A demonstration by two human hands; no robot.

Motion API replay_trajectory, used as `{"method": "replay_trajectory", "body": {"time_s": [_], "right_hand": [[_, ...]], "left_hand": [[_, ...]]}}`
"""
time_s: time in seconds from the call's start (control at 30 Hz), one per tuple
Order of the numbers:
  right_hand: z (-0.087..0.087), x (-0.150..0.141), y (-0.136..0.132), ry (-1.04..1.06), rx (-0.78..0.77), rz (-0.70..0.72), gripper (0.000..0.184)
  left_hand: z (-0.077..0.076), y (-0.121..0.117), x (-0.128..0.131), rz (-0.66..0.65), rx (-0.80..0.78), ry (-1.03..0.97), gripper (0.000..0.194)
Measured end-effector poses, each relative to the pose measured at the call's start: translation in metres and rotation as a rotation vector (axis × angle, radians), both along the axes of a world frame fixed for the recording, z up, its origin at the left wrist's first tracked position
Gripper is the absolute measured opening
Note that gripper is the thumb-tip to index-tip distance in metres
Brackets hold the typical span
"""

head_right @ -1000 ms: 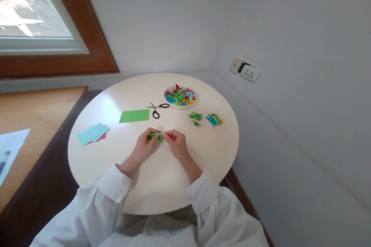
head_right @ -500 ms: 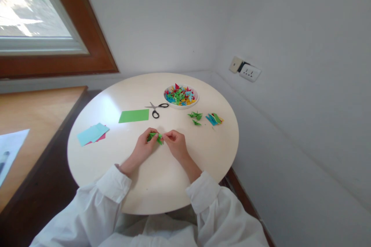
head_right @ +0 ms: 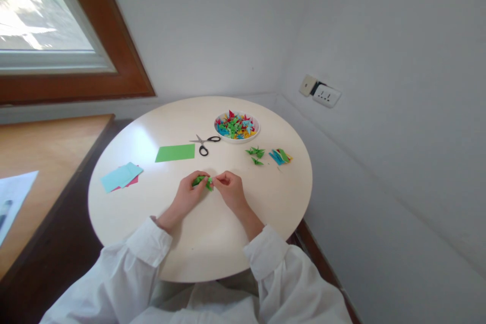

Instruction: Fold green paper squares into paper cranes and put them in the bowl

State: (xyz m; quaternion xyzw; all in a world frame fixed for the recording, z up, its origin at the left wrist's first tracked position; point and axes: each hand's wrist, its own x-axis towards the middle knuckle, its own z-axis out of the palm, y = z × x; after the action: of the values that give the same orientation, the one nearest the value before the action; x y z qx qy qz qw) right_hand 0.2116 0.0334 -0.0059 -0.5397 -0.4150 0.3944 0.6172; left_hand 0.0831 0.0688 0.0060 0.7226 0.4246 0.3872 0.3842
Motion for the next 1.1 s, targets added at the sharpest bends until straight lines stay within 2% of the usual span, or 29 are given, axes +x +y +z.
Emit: {"method": "replay_trajectory", "body": {"time_s": [0.4, 0.67, 1.1], "right_hand": [[-0.0047, 0.0004, 0.003, 0.077, -0.026, 0.028, 0.016], [-0.0034, 0.0004, 0.0033, 0.146, -0.065, 0.017, 0.029], [-0.0028, 0.0012, 0.0033, 0.174, -0.102, 0.026, 0.027]], "left_hand": [[-0.0014, 0.0003, -0.0006, 0.009, 0.001, -0.018, 0.013], [-0.0045, 0.001, -0.001, 0.05, 0.061, 0.014, 0.013], [-0.006, 0.0028, -0.0023, 0.095, 0.062, -0.019, 0.013]]}}
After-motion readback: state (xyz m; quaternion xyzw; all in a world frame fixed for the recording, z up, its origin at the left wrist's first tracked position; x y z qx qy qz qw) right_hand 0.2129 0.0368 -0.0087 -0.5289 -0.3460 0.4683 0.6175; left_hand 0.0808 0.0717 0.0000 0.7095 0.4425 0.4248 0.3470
